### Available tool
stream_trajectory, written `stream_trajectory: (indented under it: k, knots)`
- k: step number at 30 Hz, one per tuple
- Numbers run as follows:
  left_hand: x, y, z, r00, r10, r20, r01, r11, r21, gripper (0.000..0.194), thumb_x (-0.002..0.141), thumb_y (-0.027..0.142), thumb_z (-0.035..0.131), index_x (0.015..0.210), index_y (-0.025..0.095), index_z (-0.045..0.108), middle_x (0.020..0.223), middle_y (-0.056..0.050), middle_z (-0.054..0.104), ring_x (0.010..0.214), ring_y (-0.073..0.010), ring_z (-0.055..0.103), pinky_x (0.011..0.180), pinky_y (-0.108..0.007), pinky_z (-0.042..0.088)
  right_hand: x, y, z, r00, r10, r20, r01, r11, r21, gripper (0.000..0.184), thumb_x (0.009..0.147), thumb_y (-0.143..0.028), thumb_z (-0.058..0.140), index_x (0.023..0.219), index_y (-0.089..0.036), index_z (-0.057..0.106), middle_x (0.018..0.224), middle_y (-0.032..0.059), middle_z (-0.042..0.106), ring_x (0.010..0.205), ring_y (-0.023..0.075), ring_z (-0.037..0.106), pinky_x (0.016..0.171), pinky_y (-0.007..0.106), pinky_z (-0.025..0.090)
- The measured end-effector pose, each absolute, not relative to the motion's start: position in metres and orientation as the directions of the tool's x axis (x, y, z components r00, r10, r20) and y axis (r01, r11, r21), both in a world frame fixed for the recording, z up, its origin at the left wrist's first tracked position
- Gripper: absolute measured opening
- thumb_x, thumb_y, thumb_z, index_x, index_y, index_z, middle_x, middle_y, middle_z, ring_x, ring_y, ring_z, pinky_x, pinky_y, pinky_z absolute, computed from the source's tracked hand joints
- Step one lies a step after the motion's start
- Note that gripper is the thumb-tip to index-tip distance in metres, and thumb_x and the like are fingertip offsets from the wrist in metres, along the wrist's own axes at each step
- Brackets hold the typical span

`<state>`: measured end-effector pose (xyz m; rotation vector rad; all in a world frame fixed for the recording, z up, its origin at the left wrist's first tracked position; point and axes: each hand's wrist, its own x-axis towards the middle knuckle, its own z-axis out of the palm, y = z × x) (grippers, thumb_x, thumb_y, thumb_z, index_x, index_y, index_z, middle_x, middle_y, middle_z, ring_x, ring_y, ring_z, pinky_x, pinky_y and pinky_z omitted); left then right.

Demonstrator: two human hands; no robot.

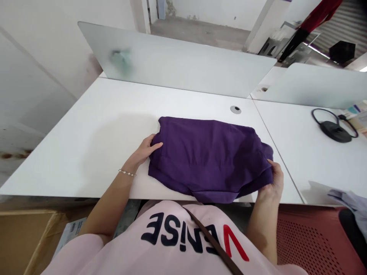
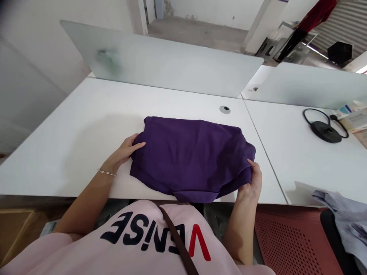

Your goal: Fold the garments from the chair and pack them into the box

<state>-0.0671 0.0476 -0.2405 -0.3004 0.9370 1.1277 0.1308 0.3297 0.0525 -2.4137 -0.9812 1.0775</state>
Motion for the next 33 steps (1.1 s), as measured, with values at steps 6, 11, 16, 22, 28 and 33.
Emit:
stream_trajectory:
  k: [6,11,16,22,28,33]
  knots:
    - [-0.060,0.054,-0.234,0.112,0.550,-0.828,-0.922,0.368,0.120,0.049,0.065,0.038,0.084,0.103,0.017,0.062,0.104,-0.006,0.069,0.101,-0.0239,0.064,0.090,-0.035,0.051,0.032,0.277,-0.004,0.132,0.762,-0.634,0.679,-0.536,-0.502,0.048,0.061,-0.022,0.078,0.108,-0.020,0.069,0.097,0.0004,0.072,0.081,0.0172,0.068,0.080,0.031,0.059]
    - [-0.061,0.055,-0.230,0.257,0.514,-0.818,-0.948,0.300,-0.109,0.046,0.071,0.054,0.079,0.100,0.021,0.067,0.105,-0.005,0.073,0.105,-0.0263,0.066,0.091,-0.037,0.054,0.006,0.192,-0.076,-0.318,0.496,-0.808,0.877,-0.170,-0.450,0.072,0.070,-0.025,0.071,0.139,-0.016,0.056,0.139,0.0096,0.059,0.128,0.0273,0.056,0.116,0.043,0.040]
    - [-0.064,0.060,-0.222,0.336,0.508,-0.793,-0.935,0.283,-0.214,0.062,0.075,0.070,0.070,0.110,0.019,0.071,0.110,-0.011,0.074,0.116,-0.0314,0.065,0.101,-0.043,0.053,0.019,0.131,-0.110,-0.379,0.198,-0.904,0.923,0.010,-0.385,0.080,0.077,-0.024,0.067,0.153,-0.017,0.041,0.143,0.0140,0.054,0.134,0.0284,0.051,0.116,0.047,0.040]
    - [-0.056,0.062,-0.223,0.196,0.584,-0.788,-0.945,0.328,0.008,0.071,0.057,0.040,0.092,0.118,0.014,0.066,0.112,-0.013,0.074,0.112,-0.0326,0.067,0.105,-0.047,0.050,0.016,0.131,-0.091,-0.413,-0.013,-0.911,0.907,0.091,-0.412,0.075,0.082,-0.027,0.069,0.152,-0.019,0.042,0.135,0.0149,0.056,0.123,0.0282,0.057,0.106,0.047,0.050]
    - [-0.059,0.066,-0.222,0.157,0.541,-0.826,-0.963,0.270,-0.007,0.066,0.051,0.036,0.093,0.107,0.012,0.067,0.106,-0.012,0.075,0.102,-0.0323,0.069,0.103,-0.051,0.051,0.012,0.160,-0.048,-0.439,-0.130,-0.889,0.898,-0.104,-0.428,0.046,0.091,-0.036,0.065,0.135,-0.024,0.060,0.121,0.0080,0.063,0.107,0.0197,0.064,0.097,0.037,0.055]
    - [-0.111,0.068,-0.195,-0.035,0.486,-0.873,-0.979,0.160,0.129,0.060,0.057,0.036,0.091,0.108,0.014,0.068,0.109,-0.011,0.074,0.114,-0.0382,0.065,0.103,-0.052,0.053,0.011,0.194,-0.013,-0.363,0.057,-0.930,0.873,-0.327,-0.361,0.031,0.094,-0.034,0.063,0.124,-0.024,0.066,0.116,0.0070,0.065,0.095,0.0162,0.068,0.090,0.032,0.056]
